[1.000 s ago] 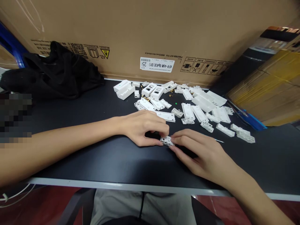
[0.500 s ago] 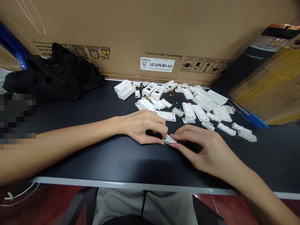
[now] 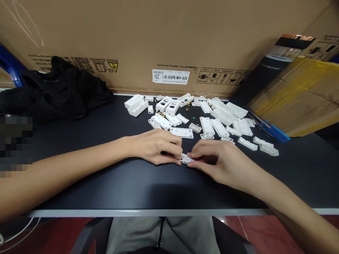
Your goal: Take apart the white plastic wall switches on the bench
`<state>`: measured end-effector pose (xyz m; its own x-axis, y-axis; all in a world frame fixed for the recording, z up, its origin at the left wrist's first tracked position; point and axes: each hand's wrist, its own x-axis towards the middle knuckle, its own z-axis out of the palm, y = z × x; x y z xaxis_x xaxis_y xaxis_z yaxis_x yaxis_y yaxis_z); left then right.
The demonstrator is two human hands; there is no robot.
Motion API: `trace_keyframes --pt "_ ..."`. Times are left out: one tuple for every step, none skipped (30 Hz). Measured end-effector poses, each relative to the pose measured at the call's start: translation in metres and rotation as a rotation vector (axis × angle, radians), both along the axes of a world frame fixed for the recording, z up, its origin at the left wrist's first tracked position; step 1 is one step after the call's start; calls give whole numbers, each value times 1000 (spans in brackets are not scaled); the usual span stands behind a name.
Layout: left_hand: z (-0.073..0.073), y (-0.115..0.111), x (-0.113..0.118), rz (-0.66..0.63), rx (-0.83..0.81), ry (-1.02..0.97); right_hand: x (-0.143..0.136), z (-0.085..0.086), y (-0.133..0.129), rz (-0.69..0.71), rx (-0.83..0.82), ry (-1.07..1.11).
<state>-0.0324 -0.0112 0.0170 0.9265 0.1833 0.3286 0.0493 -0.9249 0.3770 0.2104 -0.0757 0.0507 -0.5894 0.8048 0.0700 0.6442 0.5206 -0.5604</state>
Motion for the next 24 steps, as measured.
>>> trace_keyframes --pt "1 0 -1 -13 -21 13 0 0 1 7 -4 3" --pt "2 1 -2 -26 -46 24 0 0 2 16 -8 6" --pt "3 1 -3 -38 -69 31 1 0 3 24 -13 8" --pt "4 1 -4 -42 -84 36 2 0 4 30 -20 10" --pt "6 1 -4 -39 -85 41 2 0 5 33 -29 12" --pt "6 0 -4 -29 -71 47 3 -1 5 33 -42 13" --pt "7 0 -4 -17 -46 54 4 -1 5 31 -52 14" --pt "7 -1 -3 -5 -15 56 4 -2 5 28 -55 18" --pt "7 -3 -2 4 19 55 4 -2 4 24 -54 21" --pt "7 -4 -1 12 56 51 4 -3 3 19 -45 25" --pt "7 -5 0 20 97 42 4 -3 2 15 -31 26" --pt "6 -6 0 30 138 34 3 -3 1 11 -18 27" --pt "5 -7 1 41 174 28 3 -4 0 6 -7 29" --pt "4 -9 1 53 201 26 2 -4 -1 1 -2 33" --pt "4 -10 1 63 217 25 2 -4 -2 -3 1 36" --pt "4 -11 2 69 221 26 1 -3 -3 -5 2 40" --pt "3 -11 1 71 218 26 1 -3 -3 -7 -2 44" --pt "4 -12 1 68 211 28 1 -2 -3 -8 -10 46" --pt "4 -12 1 64 203 28 1 -2 -3 -8 -22 44" --pt "4 -13 1 58 194 28 1 -1 -3 -9 -37 41" --pt "4 -13 1 53 180 27 1 -1 -2 -15 -56 41" --pt "4 -13 1 46 163 23 1 0 -1 -23 -82 44" --pt "3 -12 0 40 145 18 2 0 0 -32 -116 51" --pt "3 -12 0 33 127 10 2 0 1 -41 -155 62"
